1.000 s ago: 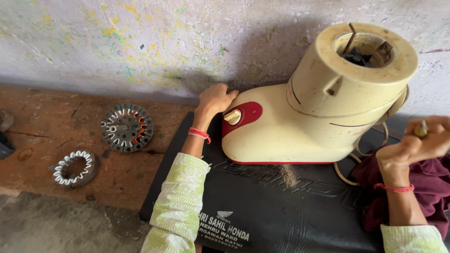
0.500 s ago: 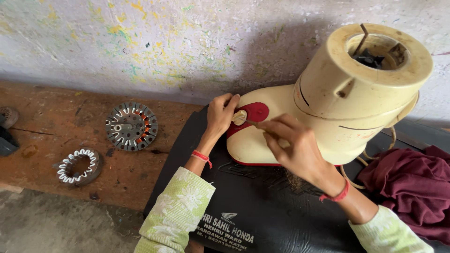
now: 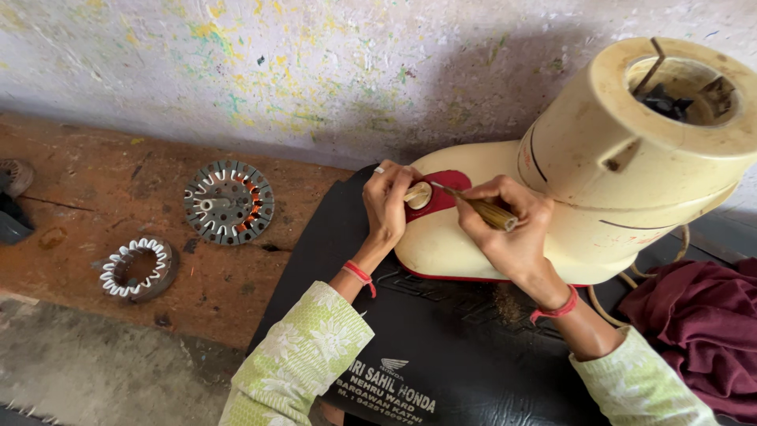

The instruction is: The person uses a screwdriver to scrape residue from the surface of a cream-colored appliance, then wipes the appliance with a maroon cloth. The person rotates the appliance to access different areas while cleaning.

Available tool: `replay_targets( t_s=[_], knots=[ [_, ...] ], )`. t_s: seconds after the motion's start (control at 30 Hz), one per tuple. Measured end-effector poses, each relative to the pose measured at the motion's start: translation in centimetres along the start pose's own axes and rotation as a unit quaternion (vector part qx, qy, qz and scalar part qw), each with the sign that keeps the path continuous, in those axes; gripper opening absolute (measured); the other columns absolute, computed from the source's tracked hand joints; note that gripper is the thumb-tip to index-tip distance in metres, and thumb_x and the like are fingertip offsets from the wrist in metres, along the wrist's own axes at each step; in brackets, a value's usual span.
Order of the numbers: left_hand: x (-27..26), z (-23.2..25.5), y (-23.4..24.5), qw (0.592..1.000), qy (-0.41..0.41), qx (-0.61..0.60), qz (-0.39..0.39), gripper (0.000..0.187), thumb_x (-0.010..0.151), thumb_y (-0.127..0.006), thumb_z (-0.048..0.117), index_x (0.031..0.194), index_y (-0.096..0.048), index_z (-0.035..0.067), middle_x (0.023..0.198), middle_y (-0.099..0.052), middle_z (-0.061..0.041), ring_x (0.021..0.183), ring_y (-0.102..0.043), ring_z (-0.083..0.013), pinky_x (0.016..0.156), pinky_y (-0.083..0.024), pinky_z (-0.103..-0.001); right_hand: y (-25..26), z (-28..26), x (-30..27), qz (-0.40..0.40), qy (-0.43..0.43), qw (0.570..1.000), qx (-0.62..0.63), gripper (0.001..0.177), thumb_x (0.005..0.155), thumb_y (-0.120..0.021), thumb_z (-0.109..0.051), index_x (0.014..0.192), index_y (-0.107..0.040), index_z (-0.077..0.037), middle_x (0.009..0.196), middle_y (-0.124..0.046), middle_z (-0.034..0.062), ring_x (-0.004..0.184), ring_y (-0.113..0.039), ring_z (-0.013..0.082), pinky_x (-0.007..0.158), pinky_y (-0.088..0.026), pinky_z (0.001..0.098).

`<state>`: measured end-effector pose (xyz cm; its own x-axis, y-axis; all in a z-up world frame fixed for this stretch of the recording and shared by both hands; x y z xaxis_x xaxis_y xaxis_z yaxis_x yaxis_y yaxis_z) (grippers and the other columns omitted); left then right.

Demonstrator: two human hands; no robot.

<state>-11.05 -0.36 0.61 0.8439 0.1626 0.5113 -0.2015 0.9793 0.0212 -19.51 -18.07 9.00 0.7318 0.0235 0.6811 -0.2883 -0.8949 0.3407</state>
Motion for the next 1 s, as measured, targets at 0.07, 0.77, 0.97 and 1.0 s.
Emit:
replay_targets(
  t_s=[0.07,0.77,0.97,1.0],
  knots=[
    [-0.1,0.4,0.1,0.996,-0.065,0.051,0.017,0.036,0.1,-0.057,0.028,0.089,-0.076,0.0,0.087,-0.067,-0.007,0.083,-0.058,-0.0199,0.076,-0.045,-0.033,0.1,-0.4,-0.7,-0.002,0.007,1.0,-0.013,0.007,0.087,-0.075,-0.002,0.091,-0.07,0.001,0.082,-0.074,0.0077,0.069,-0.069,0.0118,0.065,-0.055,0.0252],
    [0.8,-0.5,-0.4,0.998,0.047,0.002,-0.052,0.033,0.087,-0.064,0.022,0.113,-0.075,0.005,0.126,-0.069,-0.013,0.116,-0.062,-0.0288,0.102,-0.046,-0.039,0.1,-1.3,-0.8,-0.106,-0.035,0.993,-0.046,0.01,0.08,-0.07,0.0,0.089,-0.075,0.002,0.077,-0.073,0.0116,0.063,-0.07,0.0162,0.059,-0.053,0.0293],
    [0.0,1.2,-0.3,0.997,-0.05,0.057,-0.015,0.016,0.088,-0.066,0.015,0.091,-0.077,0.004,0.109,-0.069,-0.01,0.106,-0.059,-0.0259,0.093,-0.048,-0.039,-0.2,-1.3,-0.9,-0.064,-0.041,0.995,-0.06,0.009,0.084,-0.07,0.0,0.091,-0.075,0.002,0.077,-0.073,0.0109,0.062,-0.067,0.0122,0.056,-0.052,0.027],
    [-0.1,1.6,-0.3,0.995,-0.074,0.064,-0.013,0.014,0.088,-0.066,0.013,0.089,-0.076,0.004,0.104,-0.07,-0.008,0.105,-0.059,-0.0249,0.093,-0.049,-0.038,-0.2,-1.4,-0.9,-0.062,-0.03,0.996,-0.06,0.009,0.084,-0.071,0.0,0.091,-0.075,0.003,0.077,-0.073,0.0112,0.062,-0.067,0.0126,0.057,-0.051,0.0274]
  ],
)
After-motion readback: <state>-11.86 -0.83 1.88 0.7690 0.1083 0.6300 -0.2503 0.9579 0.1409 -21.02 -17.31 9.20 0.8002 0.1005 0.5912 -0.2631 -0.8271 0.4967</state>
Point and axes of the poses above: each hand's wrist, its own x-axis towards the middle knuckle, its own y-axis out of the back of the hand, z = x × y, the point moved 1 cm from there along x, towards the middle knuckle
